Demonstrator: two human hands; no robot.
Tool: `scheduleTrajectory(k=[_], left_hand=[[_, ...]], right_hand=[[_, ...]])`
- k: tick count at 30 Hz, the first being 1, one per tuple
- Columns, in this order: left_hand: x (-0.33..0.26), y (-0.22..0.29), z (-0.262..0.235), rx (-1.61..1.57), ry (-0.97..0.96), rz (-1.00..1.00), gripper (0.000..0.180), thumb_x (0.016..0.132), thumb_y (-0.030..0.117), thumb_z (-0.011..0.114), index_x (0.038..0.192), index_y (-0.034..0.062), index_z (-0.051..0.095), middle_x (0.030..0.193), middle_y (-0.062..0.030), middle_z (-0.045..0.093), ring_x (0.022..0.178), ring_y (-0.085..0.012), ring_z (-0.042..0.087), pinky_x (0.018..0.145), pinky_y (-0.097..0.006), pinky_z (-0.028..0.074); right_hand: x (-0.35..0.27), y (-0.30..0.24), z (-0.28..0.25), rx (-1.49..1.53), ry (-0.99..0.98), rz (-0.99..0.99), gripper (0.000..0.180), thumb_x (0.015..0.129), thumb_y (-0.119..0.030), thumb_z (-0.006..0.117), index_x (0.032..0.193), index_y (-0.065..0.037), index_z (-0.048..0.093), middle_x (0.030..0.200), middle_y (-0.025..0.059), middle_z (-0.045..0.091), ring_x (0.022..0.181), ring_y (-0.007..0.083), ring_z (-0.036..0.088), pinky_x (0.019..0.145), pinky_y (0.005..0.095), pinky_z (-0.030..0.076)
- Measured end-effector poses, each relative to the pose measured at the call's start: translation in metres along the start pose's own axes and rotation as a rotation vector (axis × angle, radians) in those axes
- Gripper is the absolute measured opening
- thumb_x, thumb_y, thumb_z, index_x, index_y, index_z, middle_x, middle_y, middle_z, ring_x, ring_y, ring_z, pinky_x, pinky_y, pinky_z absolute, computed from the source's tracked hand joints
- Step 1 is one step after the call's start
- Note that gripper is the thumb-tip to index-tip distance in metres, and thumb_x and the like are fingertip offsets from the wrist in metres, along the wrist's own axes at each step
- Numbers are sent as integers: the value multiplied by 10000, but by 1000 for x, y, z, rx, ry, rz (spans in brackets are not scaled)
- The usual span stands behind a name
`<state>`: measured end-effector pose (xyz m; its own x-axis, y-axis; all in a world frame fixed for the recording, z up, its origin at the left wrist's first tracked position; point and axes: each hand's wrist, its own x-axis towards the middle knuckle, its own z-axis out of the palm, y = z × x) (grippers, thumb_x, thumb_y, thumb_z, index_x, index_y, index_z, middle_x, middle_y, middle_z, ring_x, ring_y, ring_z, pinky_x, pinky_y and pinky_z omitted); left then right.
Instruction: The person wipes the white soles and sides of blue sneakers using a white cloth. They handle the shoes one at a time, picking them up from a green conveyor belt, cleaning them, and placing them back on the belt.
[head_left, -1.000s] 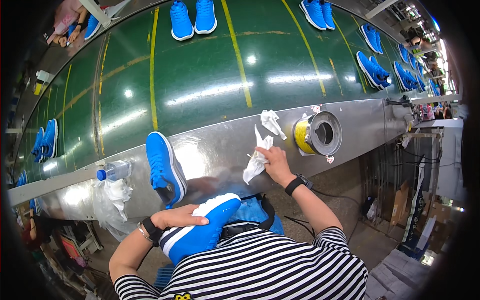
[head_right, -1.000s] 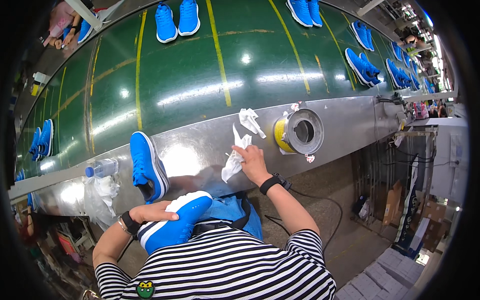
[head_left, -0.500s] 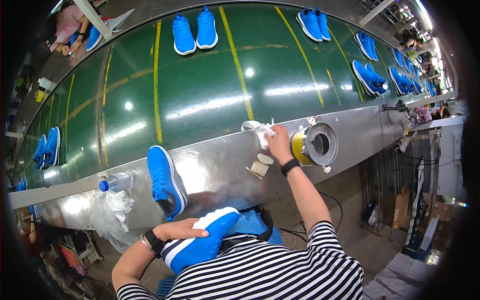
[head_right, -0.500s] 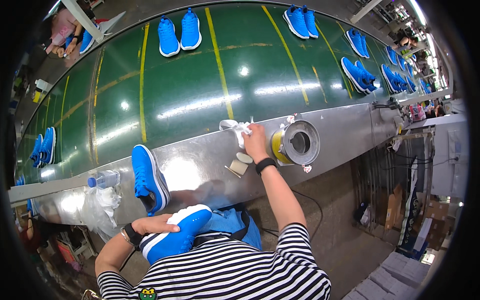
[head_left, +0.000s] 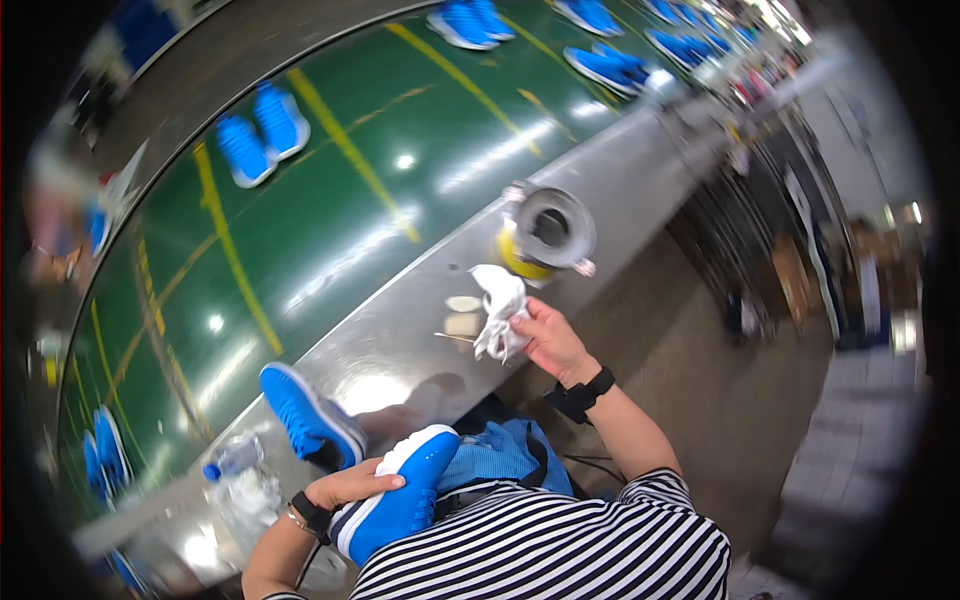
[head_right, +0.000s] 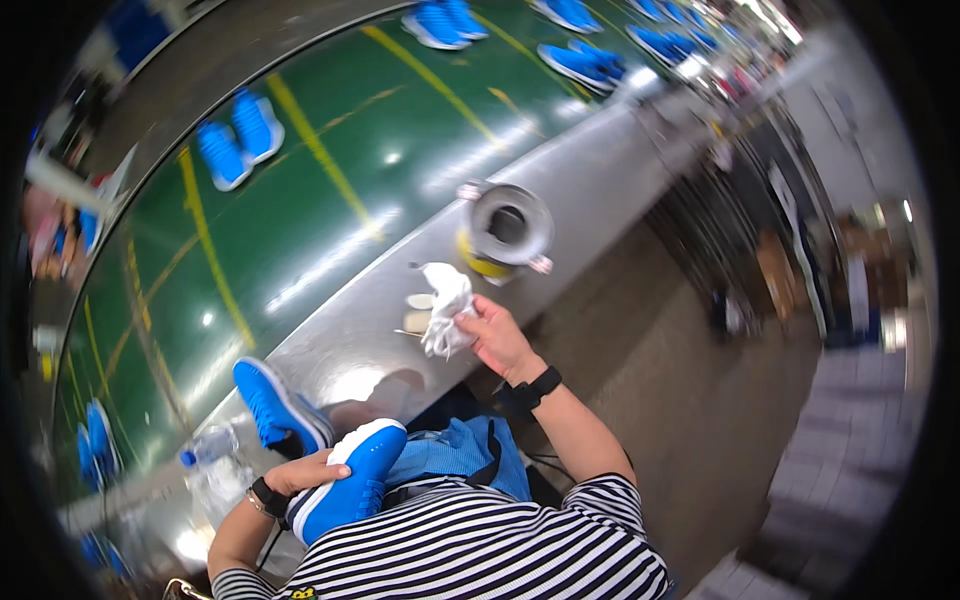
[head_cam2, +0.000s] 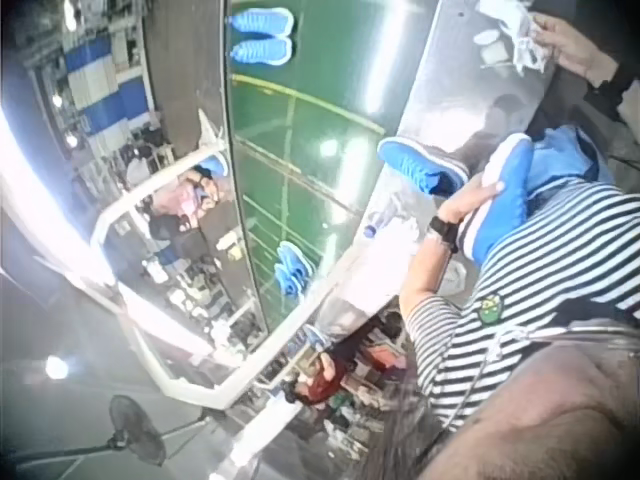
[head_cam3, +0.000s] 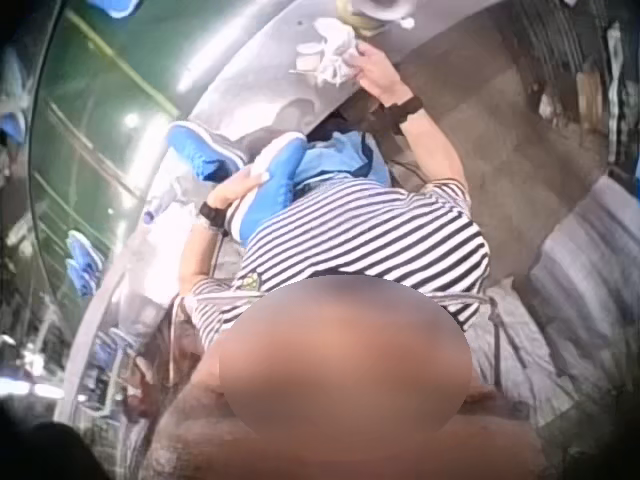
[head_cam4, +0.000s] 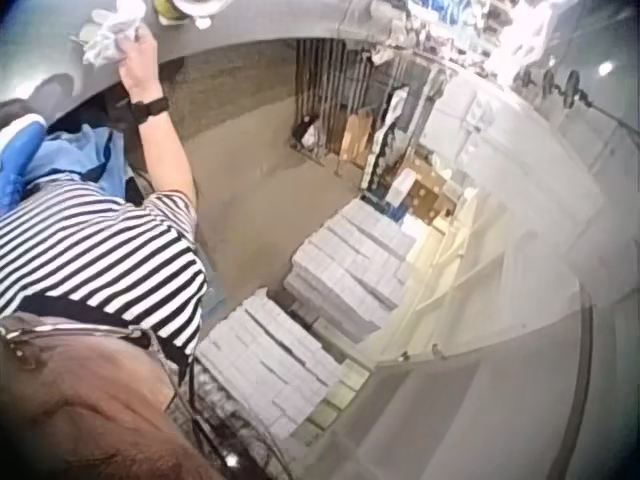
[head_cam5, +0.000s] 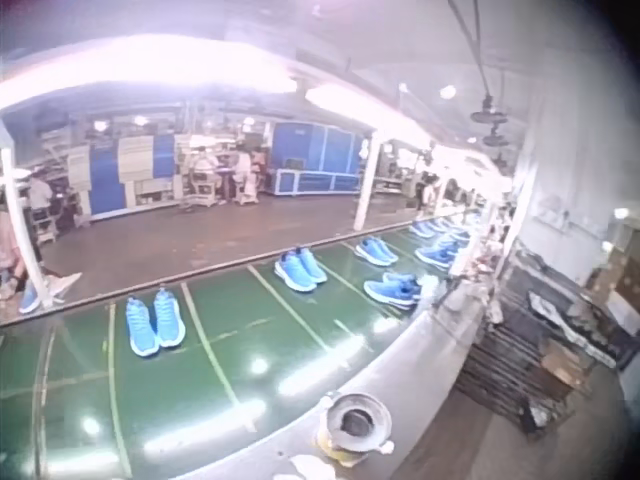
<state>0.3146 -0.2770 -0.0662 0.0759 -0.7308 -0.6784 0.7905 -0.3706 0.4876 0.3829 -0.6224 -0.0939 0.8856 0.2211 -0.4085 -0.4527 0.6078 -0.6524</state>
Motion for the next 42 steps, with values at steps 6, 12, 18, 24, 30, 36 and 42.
scheduleTrajectory(k=[6,12,18,24,30,36,42], left_hand=[[21,47,25,169,12,-119,731,806,391,593,1309,-32,274,1229,-136,445,1100,-193,449,934,-300,361],[60,87,52,306,114,-373,720,816,403,572,1297,-51,288,1214,-138,454,1076,-195,460,926,-298,362],[99,132,102,355,93,-530,774,805,446,568,1319,-35,246,1227,-163,437,1091,-213,457,927,-300,367],[103,135,125,296,201,-484,760,811,447,564,1320,-29,260,1254,-138,421,1127,-200,428,950,-299,344],[75,117,114,183,261,-149,764,804,496,552,1308,-21,302,1249,-127,434,1128,-189,429,955,-296,345],[74,84,51,129,689,389,787,812,533,505,1336,3,253,1268,-168,414,1125,-226,449,934,-322,372],[130,15,-23,15,1458,739,807,774,442,592,1303,-65,253,1241,-266,411,1165,-322,414,966,-344,331]], right_hand=[[-110,68,-132,-227,647,-87,193,798,-15,544,986,30,545,923,76,600,826,153,578,744,284,457],[-151,172,-253,-92,1173,103,143,669,29,571,811,15,585,797,98,618,722,182,603,609,317,480],[-23,124,-310,-28,1082,-227,186,717,-5,567,902,-3,555,776,65,601,678,181,596,622,317,485],[50,20,-297,-86,983,-260,373,764,-132,599,1091,34,533,1062,186,579,1022,248,532,831,336,414],[-39,58,-269,-246,485,42,125,847,-176,531,811,-57,523,589,-10,457,497,59,431,407,228,318],[-85,40,-166,-701,60,305,177,824,-123,584,965,-20,555,783,37,595,662,106,567,603,219,470],[-30,51,22,-825,-396,46,668,747,-93,655,1306,-47,292,1182,140,402,1042,236,450,870,336,404]])
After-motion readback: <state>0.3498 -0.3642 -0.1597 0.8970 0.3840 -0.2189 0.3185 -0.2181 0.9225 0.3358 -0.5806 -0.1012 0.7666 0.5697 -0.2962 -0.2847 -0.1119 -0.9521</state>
